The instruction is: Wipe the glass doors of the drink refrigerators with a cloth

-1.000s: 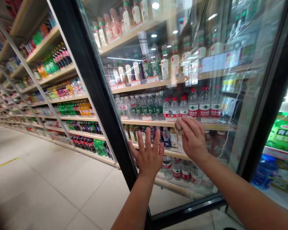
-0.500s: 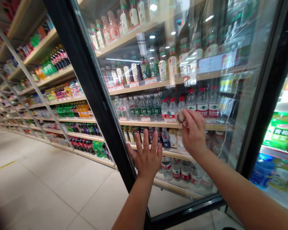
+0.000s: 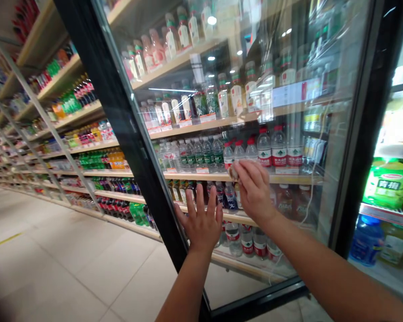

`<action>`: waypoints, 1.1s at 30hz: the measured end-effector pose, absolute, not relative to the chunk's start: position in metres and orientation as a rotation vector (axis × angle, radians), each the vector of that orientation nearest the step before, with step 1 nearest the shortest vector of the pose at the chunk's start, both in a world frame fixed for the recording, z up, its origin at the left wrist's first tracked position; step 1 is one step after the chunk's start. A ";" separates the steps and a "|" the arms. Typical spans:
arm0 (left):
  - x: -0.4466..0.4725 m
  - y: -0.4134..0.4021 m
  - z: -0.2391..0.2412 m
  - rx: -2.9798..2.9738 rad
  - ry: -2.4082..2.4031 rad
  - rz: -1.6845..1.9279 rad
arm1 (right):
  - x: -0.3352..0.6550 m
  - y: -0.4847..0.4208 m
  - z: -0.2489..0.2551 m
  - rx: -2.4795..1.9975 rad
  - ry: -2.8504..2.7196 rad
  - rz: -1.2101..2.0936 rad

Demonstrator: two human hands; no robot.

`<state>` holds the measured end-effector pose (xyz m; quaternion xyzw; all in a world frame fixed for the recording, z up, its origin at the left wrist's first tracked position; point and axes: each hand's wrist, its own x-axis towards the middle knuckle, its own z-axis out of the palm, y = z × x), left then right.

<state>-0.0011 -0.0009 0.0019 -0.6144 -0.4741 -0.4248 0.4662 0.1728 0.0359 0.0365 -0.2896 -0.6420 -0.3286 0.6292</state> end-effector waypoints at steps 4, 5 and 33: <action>-0.001 -0.001 0.002 -1.511 -1.149 -1.047 | 0.172 0.028 -0.001 -0.612 -1.654 -0.745; -0.001 -0.002 0.002 -1.511 -1.147 -1.048 | 0.176 0.028 0.003 -0.632 -1.625 -0.730; 0.000 -0.004 0.005 -1.505 -1.183 -0.987 | 0.182 0.008 -0.073 -0.523 -2.005 -0.760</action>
